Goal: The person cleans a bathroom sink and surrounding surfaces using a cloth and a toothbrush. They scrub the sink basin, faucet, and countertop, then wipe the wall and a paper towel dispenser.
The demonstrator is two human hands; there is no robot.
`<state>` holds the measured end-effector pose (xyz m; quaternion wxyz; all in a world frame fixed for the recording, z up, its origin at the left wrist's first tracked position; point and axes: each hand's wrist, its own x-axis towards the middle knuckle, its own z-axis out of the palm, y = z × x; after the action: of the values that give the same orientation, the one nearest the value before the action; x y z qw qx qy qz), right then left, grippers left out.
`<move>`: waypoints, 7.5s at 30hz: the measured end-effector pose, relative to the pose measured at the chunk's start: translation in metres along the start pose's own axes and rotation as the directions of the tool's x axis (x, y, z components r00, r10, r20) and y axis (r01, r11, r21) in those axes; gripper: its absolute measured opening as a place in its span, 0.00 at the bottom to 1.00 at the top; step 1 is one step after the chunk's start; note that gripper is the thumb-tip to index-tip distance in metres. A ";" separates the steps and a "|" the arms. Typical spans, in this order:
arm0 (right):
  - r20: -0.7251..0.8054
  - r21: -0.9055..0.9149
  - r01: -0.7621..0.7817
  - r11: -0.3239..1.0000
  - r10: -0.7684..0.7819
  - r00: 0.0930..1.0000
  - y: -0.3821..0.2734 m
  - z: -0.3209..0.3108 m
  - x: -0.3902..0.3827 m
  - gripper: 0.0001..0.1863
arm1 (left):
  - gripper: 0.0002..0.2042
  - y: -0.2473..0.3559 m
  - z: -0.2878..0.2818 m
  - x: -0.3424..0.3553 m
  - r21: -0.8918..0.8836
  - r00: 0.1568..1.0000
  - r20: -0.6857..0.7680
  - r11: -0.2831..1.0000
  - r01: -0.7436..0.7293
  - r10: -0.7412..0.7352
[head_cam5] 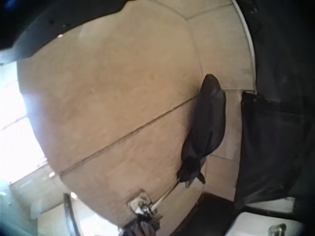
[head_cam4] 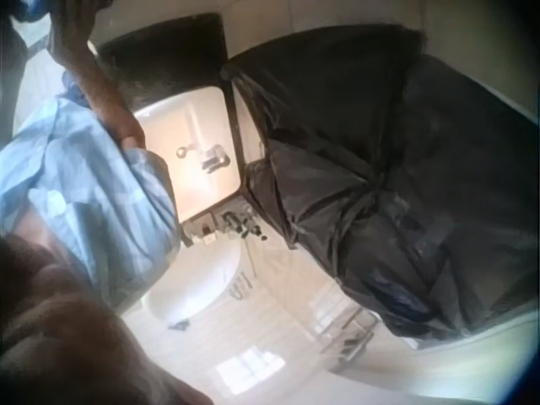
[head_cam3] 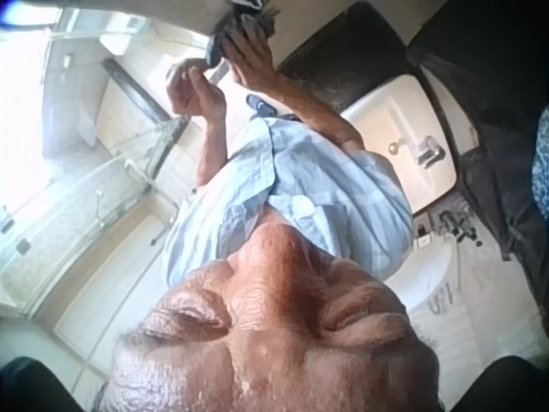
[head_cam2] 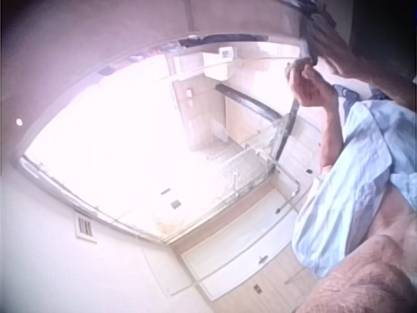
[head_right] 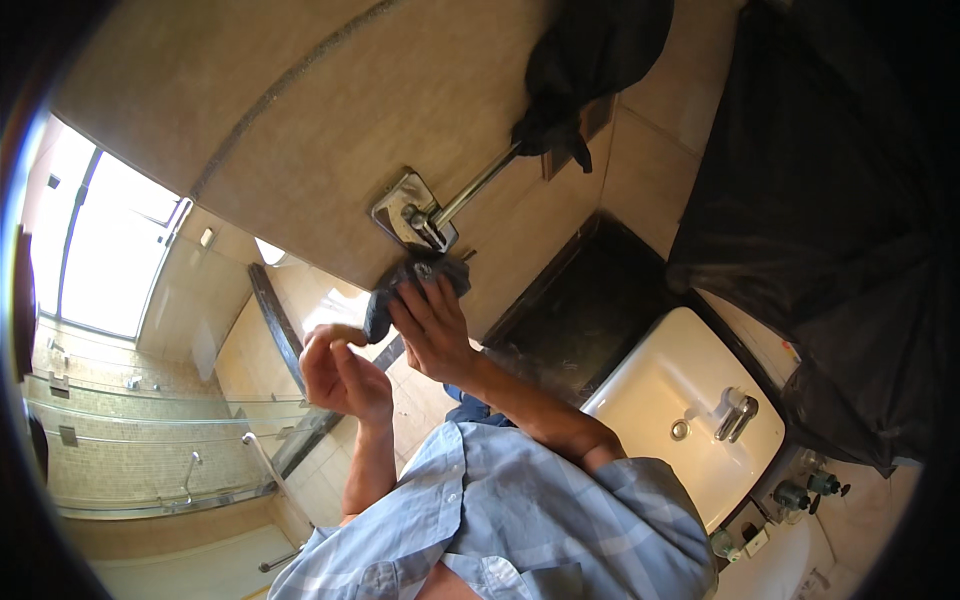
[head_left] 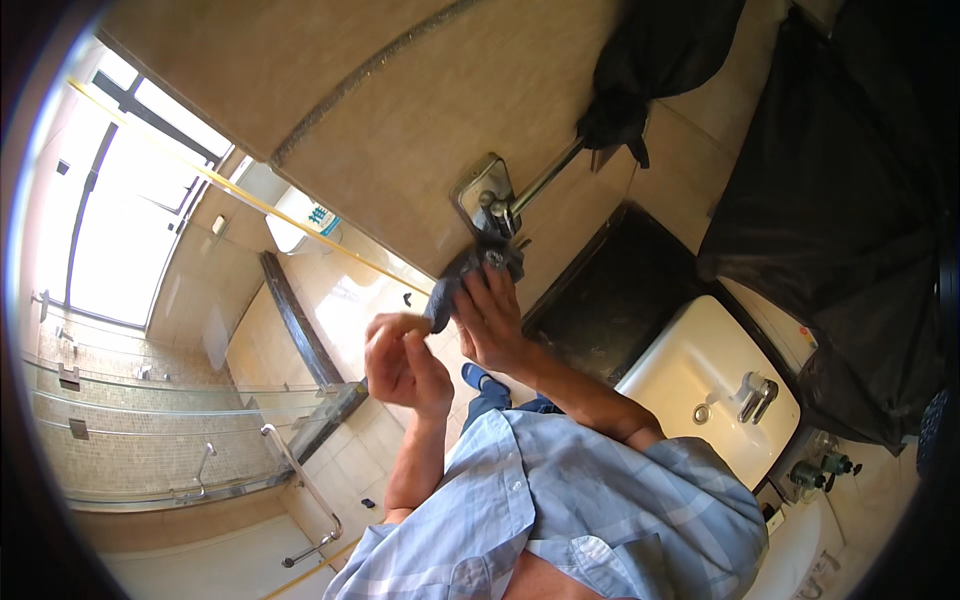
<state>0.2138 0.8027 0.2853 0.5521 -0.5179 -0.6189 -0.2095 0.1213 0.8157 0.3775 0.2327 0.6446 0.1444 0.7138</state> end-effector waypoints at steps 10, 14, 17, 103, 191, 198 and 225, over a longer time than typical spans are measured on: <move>-0.070 -0.046 -0.078 0.996 0.075 0.995 0.024 0.001 -0.039 0.17 | 0.20 -0.025 -0.009 -0.069 0.087 0.719 0.106 0.727 0.681 -0.687; 0.047 -0.046 -0.261 0.964 0.263 0.964 0.039 -0.003 -0.069 0.20 | 0.20 -0.026 -0.018 -0.089 0.196 0.628 0.122 0.638 0.744 -0.769; 0.003 -0.008 -0.285 0.958 0.285 0.958 0.056 0.000 -0.060 0.24 | 0.21 -0.024 -0.024 -0.100 0.148 0.603 0.138 0.618 0.772 -0.786; -0.285 0.320 -0.181 0.930 0.277 0.918 0.038 -0.058 0.097 0.15 | 0.18 -0.016 0.018 -0.071 -0.323 0.704 0.274 0.627 0.709 -0.655; -0.372 -0.195 -0.194 0.961 0.111 0.922 -0.002 -0.014 0.065 0.27 | 0.15 0.000 -0.007 -0.009 -0.288 0.905 0.419 0.936 0.203 -0.067; -0.316 -0.184 -0.165 0.969 0.100 0.943 -0.008 -0.036 0.090 0.25 | 0.19 0.012 -0.001 -0.009 -0.213 0.937 0.348 0.975 0.062 0.016; -0.178 0.135 -0.129 0.982 0.152 0.972 -0.001 -0.005 0.030 0.22 | 0.18 0.027 0.011 -0.043 -0.043 0.960 0.201 0.977 0.208 -0.196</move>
<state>0.2192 0.8106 0.3143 0.6521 -0.5037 -0.5374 -0.1793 0.1305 0.7696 0.3553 0.3378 0.6858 0.1629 0.6238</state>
